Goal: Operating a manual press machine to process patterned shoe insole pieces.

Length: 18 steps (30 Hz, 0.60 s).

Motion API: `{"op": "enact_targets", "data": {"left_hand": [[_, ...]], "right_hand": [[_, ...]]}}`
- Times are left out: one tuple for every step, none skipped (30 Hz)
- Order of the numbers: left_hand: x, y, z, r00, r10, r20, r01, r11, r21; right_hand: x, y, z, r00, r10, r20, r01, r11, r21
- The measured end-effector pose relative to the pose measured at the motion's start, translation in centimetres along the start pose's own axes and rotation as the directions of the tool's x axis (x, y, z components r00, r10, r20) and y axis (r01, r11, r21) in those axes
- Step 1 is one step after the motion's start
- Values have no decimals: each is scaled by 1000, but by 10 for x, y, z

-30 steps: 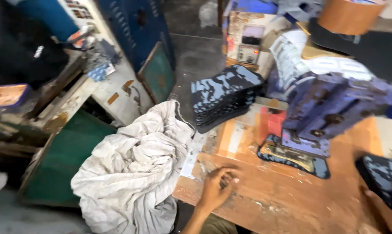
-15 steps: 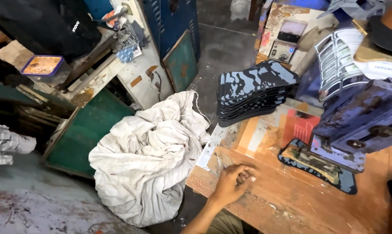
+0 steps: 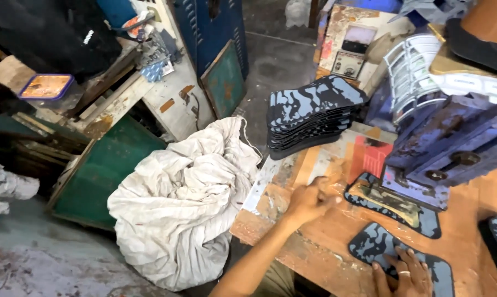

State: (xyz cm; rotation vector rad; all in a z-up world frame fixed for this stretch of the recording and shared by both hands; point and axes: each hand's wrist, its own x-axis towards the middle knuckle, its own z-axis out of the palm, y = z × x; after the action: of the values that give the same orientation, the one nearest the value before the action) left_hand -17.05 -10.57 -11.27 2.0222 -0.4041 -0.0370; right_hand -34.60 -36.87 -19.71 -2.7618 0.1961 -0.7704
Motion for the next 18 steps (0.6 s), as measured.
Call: {"op": "enact_targets", "data": {"left_hand": [[11, 9, 4, 996, -37, 78, 35, 999, 30], [23, -1, 20, 996, -30, 87, 28, 999, 24], [34, -10, 35, 995, 49, 85, -52, 998, 34], [46, -19, 49, 989, 127, 79, -131, 990, 46], [48, -12, 50, 988, 133, 83, -137, 990, 40], [50, -5, 50, 985, 38, 170, -16, 991, -130], [51, 1, 50, 962, -40, 271, 119, 952, -283], [58, -19, 70, 960, -39, 279, 121, 951, -284], [65, -38, 90, 948, -71, 309, 197, 895, -400], [70, -57, 111, 934, -101, 343, 273, 819, -504], [60, -40, 100, 931, -100, 352, 278, 818, -504], [52, -23, 88, 914, -147, 377, 304, 864, -401], [45, -6, 76, 897, -196, 397, 326, 899, -292], [28, -18, 66, 892, -194, 409, 330, 897, -293], [13, -31, 56, 980, -45, 192, 96, 960, -262], [-4, -44, 49, 991, 135, -1, -133, 974, -181], [-14, -66, 11, 990, 136, 31, -128, 973, -190], [-36, -84, -24, 989, -21, 148, 61, 961, -270]], "right_hand": [[1, -2, -4, 999, 18, 43, -18, 1000, -17], [1, -4, -6, 999, 26, 39, -25, 999, -27], [1, -6, -9, 1000, 4, 5, -4, 1000, 18], [3, -8, -11, 999, -21, -31, 23, 998, 66], [5, -9, -14, 999, -18, -35, 20, 998, 58], [6, -10, -16, 999, 14, 29, -14, 999, 30], [7, -11, -19, 995, 48, 92, -48, 999, -1], [7, -13, -20, 994, 55, 93, -54, 999, -5], [6, -15, -22, 996, 16, 84, -19, 999, 29], [5, -16, -25, 997, -21, 74, 17, 998, 63], [2, -21, -25, 997, -14, 76, 9, 998, 58], [2, -26, -25, 998, -35, 44, 32, 997, 72], [2, -30, -24, 998, -56, 12, 54, 995, 85], [0, -48, -31, 999, -46, 16, 44, 996, 77], [-1, -65, -38, 998, -57, 39, 58, 998, -19], [-7, -83, -45, 997, -46, 66, 53, 992, -119], [-8, -87, -48, 997, -15, 71, 25, 991, -132], [-17, -92, -57, 993, -100, 55, 106, 989, -104]]}}
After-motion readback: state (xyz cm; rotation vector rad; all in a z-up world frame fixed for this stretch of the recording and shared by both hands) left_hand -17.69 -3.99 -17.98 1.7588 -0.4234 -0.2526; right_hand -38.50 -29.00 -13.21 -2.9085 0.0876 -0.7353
